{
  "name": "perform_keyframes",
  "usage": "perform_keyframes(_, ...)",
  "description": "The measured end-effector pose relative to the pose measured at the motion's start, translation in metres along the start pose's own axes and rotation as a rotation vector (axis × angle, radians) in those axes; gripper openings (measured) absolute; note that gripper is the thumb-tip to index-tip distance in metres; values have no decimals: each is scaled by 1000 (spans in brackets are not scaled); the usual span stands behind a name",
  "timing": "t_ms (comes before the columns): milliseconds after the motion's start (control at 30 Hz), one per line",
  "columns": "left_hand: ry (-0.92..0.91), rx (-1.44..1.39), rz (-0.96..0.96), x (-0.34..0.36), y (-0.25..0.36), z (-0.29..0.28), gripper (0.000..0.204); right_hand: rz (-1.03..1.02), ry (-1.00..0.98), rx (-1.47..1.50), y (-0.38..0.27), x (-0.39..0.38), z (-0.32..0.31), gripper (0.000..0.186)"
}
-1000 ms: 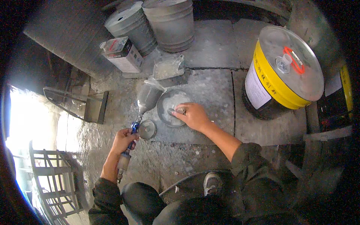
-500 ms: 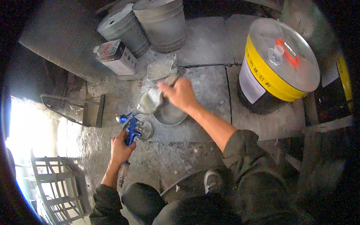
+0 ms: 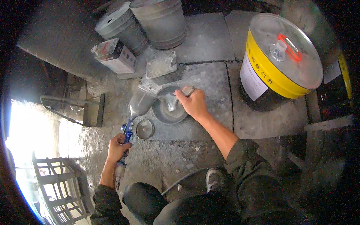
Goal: The person pours a clear liquid into a funnel, then moves to the floor to mix a grey substance in a bucket with a stirrer. They pour the mixture into a spray gun container, add more from a yellow can, and continue stirring and transferring the paint.
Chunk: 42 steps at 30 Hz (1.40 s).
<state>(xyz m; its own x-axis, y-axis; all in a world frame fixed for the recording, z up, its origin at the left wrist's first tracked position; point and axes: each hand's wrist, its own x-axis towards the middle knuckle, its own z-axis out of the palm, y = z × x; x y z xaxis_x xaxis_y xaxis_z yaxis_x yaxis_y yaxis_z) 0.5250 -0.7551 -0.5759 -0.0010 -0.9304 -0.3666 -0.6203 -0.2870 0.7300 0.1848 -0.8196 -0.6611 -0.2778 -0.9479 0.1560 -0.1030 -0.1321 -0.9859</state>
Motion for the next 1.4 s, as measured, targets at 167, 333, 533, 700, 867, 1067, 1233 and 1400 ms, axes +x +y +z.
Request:
perform_keyframes(167, -62, -86, -87, 2, -17, -11, 26, -156, -76, -416, 34, -23, 10, 27)
perform_keyframes(333, -97, -17, -62, 0, -45, -23, 26, -8, -166, -403, 28, -24, 11, 25)
perform_keyframes(533, 30, 376, 202, 0, -53, -28, 33, 260, -52, -101, 15, 3, 11, 28)
perform_keyframes(700, 16, 408, 235, -3, -47, -19, 31, 575, 185, 568, -28, 18, 33, 25)
perform_keyframes(867, -23, 359, 207, -7, -48, -12, 32, 577, 120, 345, -5, 8, 32, 23)
perform_keyframes(1067, -89, 450, 157, 6, -56, -18, 33, 643, -236, 769, -14, 16, 15, 25)
perform_keyframes(1233, -86, 424, 202, 26, -67, -47, 32, 473, -705, 470, -8, 37, -14, 18)
perform_keyframes(1400, -209, 464, 263, 31, -41, -60, 29, -302, -815, -99, -23, 35, -15, 17)
